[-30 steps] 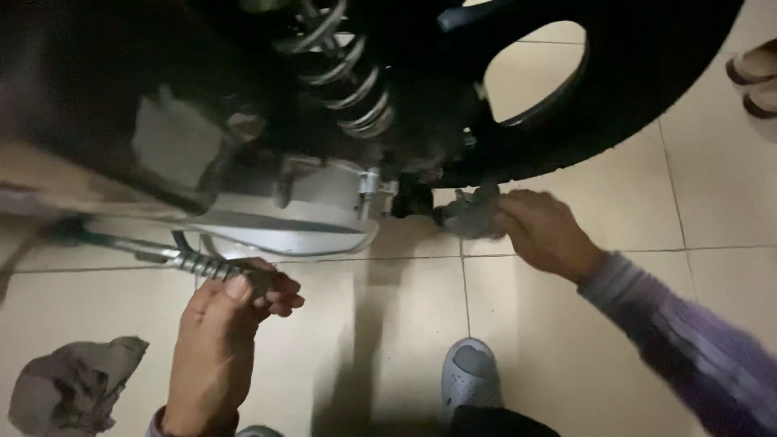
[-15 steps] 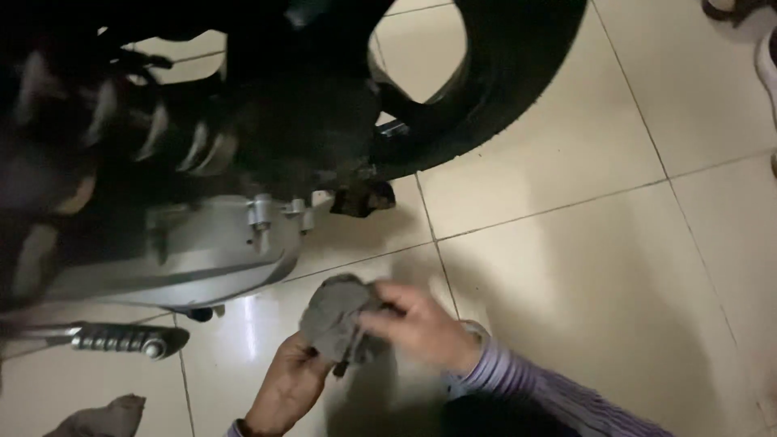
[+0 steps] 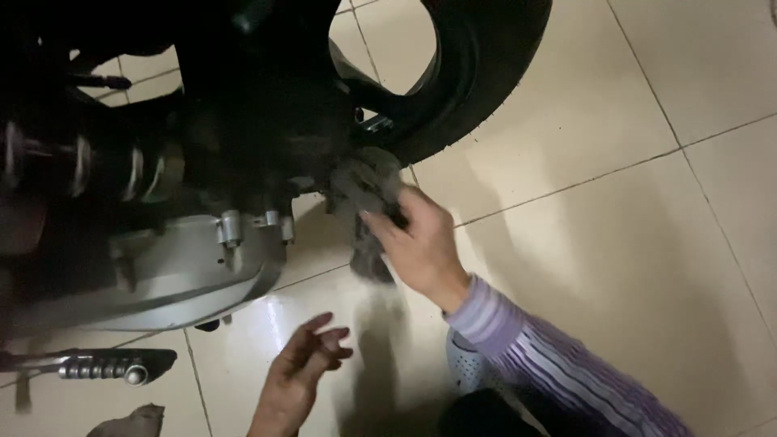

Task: Cleaning the rear wheel and engine components of a motorcycle using a cloth

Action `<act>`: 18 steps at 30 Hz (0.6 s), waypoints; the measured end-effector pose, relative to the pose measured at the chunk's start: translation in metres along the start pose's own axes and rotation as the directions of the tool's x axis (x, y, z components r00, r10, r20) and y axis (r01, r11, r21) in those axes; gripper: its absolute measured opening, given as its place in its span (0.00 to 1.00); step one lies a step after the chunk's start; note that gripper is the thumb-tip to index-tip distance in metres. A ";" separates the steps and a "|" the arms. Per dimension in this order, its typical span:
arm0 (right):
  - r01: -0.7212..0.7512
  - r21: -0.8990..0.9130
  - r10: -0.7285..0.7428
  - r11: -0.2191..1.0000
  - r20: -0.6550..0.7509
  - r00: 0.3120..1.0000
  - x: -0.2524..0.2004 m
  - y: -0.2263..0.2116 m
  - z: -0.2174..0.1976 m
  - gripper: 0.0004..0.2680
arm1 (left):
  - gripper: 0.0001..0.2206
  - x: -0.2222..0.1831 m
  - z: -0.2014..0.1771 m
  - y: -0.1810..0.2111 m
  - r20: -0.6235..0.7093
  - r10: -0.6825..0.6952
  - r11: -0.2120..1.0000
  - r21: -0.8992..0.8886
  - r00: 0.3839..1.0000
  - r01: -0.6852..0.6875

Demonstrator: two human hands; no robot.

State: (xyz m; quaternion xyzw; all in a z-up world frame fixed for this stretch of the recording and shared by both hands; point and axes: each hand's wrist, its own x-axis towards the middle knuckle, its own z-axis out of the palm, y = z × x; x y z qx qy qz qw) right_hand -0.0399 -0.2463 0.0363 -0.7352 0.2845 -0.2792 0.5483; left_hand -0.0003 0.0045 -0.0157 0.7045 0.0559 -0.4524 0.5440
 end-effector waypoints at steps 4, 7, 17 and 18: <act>0.060 -0.213 -0.056 0.975 0.026 0.998 0.042 -0.004 0.011 0.05 | 0.19 -0.006 -0.001 -0.010 0.096 -0.058 0.997 0.063 0.994 0.052; -0.125 -0.223 0.091 0.967 -0.157 0.983 0.082 0.017 -0.001 0.03 | 0.17 -0.006 0.003 0.002 0.036 -0.101 0.992 0.075 0.994 0.098; 0.238 -0.385 -0.260 0.892 -0.004 0.966 0.057 0.029 0.020 0.08 | 0.19 -0.004 0.014 0.023 -0.044 -0.213 0.964 0.155 0.976 0.217; 0.225 -0.383 -0.245 0.896 -0.003 0.969 0.056 0.025 0.019 0.08 | 0.19 -0.011 0.014 0.022 -0.047 -0.227 0.960 0.159 0.973 0.231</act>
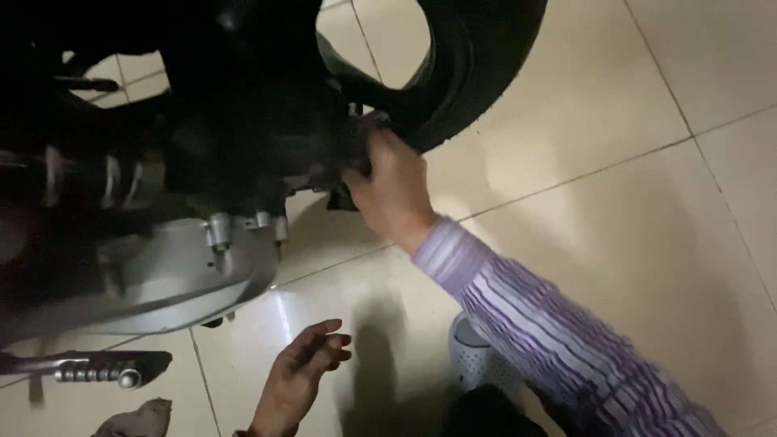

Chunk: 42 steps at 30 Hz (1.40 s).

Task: Cleaning the rear wheel and engine components of a motorcycle using a cloth

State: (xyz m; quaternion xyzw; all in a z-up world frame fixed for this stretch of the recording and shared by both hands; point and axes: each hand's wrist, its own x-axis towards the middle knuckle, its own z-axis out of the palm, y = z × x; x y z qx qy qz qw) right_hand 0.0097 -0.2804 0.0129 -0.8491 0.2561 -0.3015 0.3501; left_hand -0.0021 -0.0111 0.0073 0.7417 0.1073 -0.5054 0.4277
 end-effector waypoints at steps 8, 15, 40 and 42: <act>-0.236 0.275 0.312 0.932 -0.272 0.910 0.013 0.005 -0.019 0.09 | 0.20 -0.003 -0.010 0.005 -0.039 0.031 0.998 -0.046 0.999 -0.033; -0.109 0.089 0.104 0.990 0.052 0.993 0.016 -0.009 0.000 0.15 | 0.18 0.034 -0.013 -0.033 0.027 0.104 0.990 -0.103 0.994 -0.101; 0.267 -0.305 -0.256 0.914 0.077 0.964 -0.009 -0.005 -0.008 0.04 | 0.19 0.012 -0.011 -0.002 -0.007 0.026 0.999 -0.046 1.000 -0.027; 0.146 -0.210 -0.117 0.967 0.143 0.983 -0.003 -0.010 -0.020 0.05 | 0.19 0.016 -0.011 -0.010 -0.002 0.044 0.997 -0.063 0.999 -0.044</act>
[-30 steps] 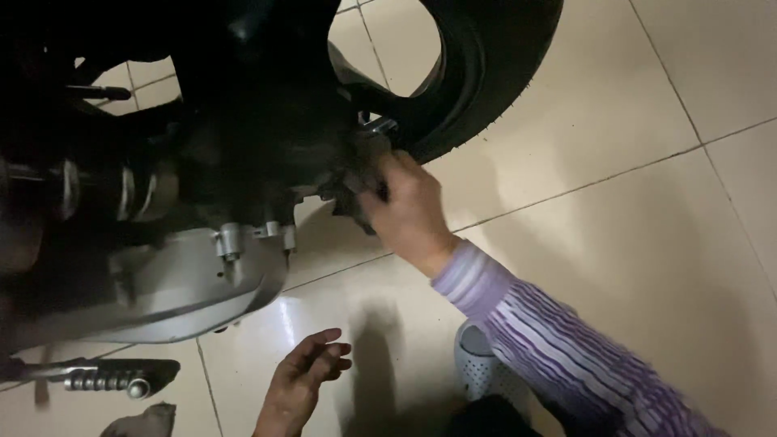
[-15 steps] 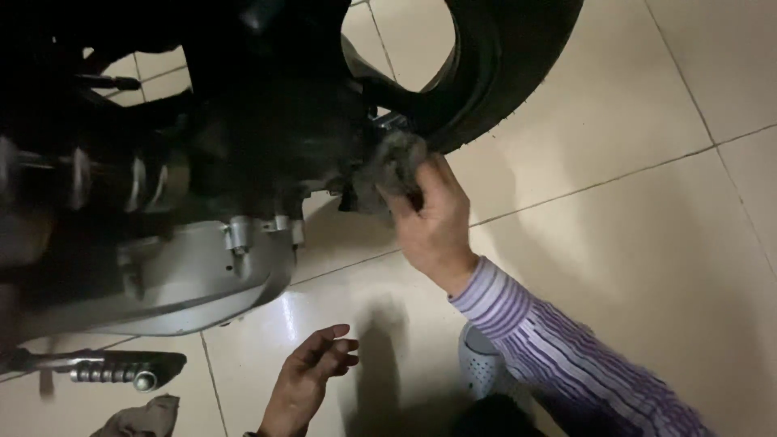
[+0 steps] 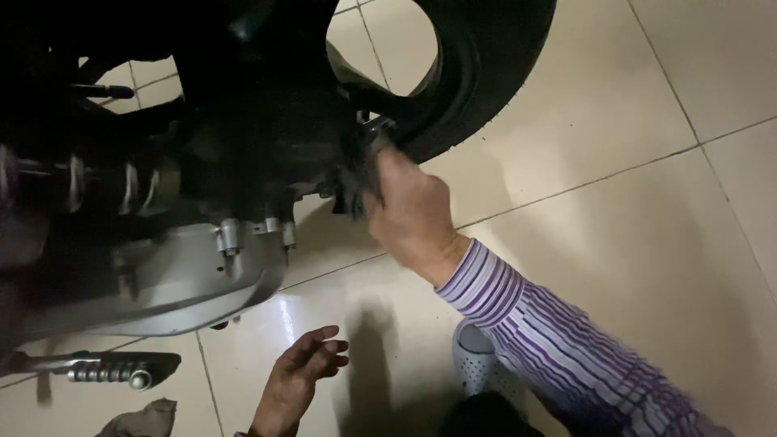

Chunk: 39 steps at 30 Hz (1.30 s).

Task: Cleaning the rear wheel and engine components of a motorcycle using a cloth

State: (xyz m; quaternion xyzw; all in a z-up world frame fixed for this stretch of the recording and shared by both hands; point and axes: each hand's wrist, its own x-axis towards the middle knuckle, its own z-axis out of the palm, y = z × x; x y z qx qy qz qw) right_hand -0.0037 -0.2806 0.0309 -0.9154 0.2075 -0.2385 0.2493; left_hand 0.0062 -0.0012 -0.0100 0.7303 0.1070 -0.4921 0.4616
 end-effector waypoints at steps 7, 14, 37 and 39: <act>0.120 -0.171 -0.153 0.978 -0.191 0.970 -0.011 0.009 0.045 0.11 | 0.18 -0.016 0.003 0.016 -0.034 -0.044 0.999 0.007 0.998 0.044; 0.097 0.177 -0.043 0.980 -0.284 0.958 0.006 0.009 0.024 0.05 | 0.20 -0.009 0.001 0.006 0.013 -0.020 0.999 0.025 1.000 0.020; -0.413 0.870 0.777 -0.268 0.449 0.441 -0.002 0.068 0.000 0.06 | 0.18 -0.017 -0.001 0.008 -0.027 -0.030 1.000 0.007 0.999 0.031; -0.392 0.879 0.792 -0.273 0.436 0.428 -0.002 0.067 -0.002 0.05 | 0.19 -0.024 0.001 0.017 -0.058 -0.064 0.998 0.027 0.996 0.065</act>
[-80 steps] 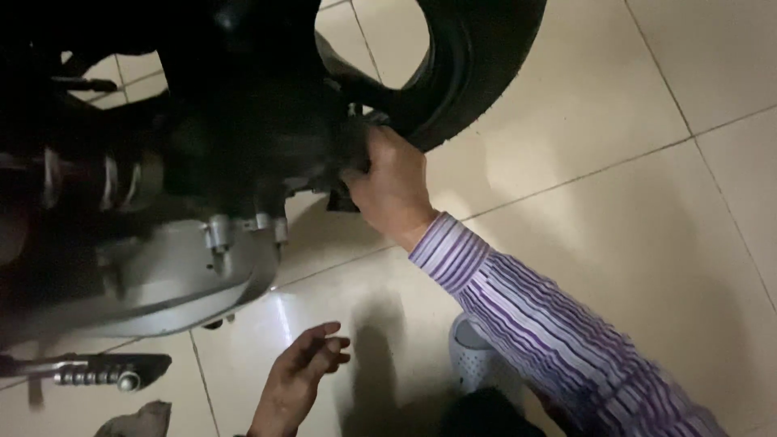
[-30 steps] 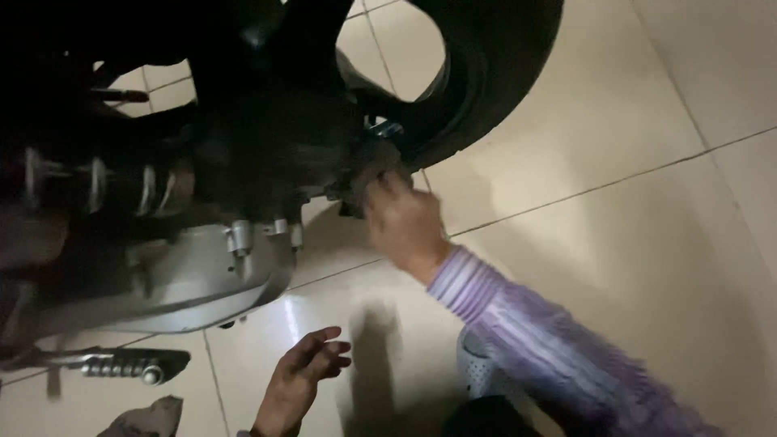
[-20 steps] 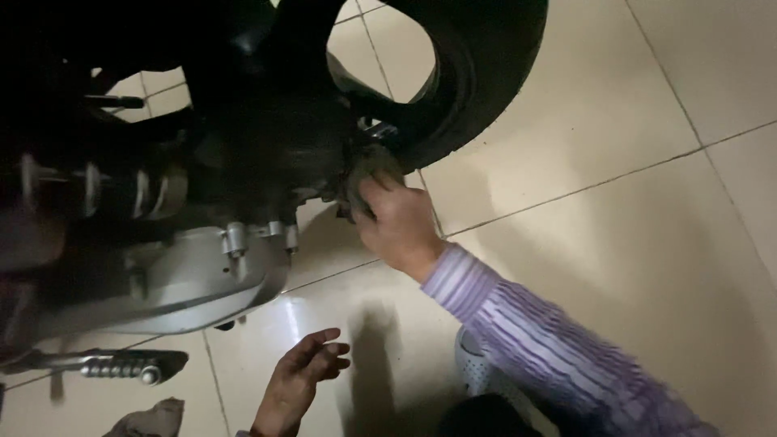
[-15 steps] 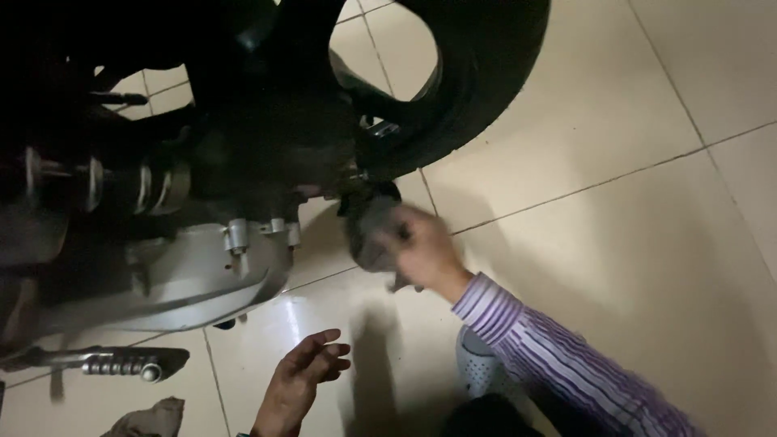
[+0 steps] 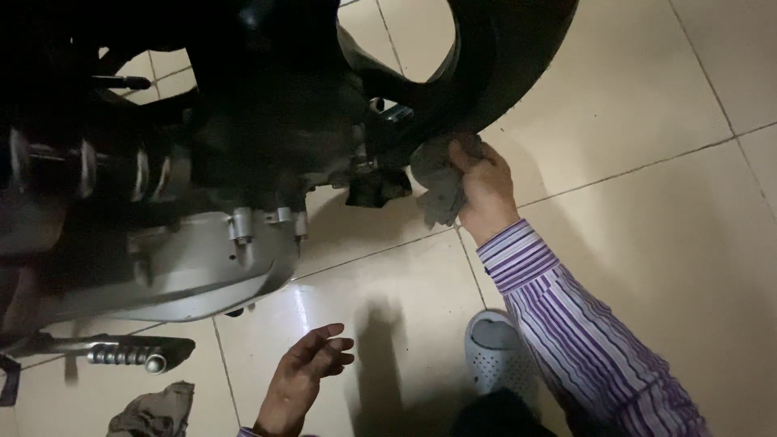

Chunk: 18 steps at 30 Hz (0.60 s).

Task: Cleaning the rear wheel and engine components of a motorcycle using a cloth

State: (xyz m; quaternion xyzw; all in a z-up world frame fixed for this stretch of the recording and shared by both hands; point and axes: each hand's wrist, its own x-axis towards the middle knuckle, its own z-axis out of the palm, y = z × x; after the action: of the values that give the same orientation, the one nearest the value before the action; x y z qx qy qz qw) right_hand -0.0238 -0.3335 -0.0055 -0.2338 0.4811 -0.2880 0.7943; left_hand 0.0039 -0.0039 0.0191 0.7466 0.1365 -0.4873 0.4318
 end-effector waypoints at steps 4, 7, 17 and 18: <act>0.111 -0.012 -0.111 0.994 0.013 0.994 -0.008 -0.006 0.004 0.04 | 0.17 0.008 -0.007 -0.011 -0.023 -0.020 0.998 -0.062 1.000 0.019; 0.203 -0.012 -0.203 0.979 0.043 0.978 -0.009 -0.009 0.005 0.02 | 0.18 0.017 -0.011 -0.022 -0.009 -0.003 0.997 -0.080 1.000 0.003; 0.845 -0.534 -0.698 0.043 0.589 0.408 -0.068 0.018 0.011 0.05 | 0.19 0.019 -0.007 -0.012 0.079 0.048 0.999 -0.013 0.996 -0.048; 0.845 -0.533 -0.698 0.041 0.590 0.406 -0.063 0.029 0.015 0.05 | 0.19 0.026 -0.009 -0.018 0.080 0.050 0.999 -0.014 0.996 -0.049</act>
State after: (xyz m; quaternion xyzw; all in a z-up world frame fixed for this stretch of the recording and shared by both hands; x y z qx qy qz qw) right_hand -0.0268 -0.2682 0.0218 -0.7967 0.2773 -0.4048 0.3530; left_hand 0.0103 0.0080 -0.0106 0.7269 0.1034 -0.5054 0.4534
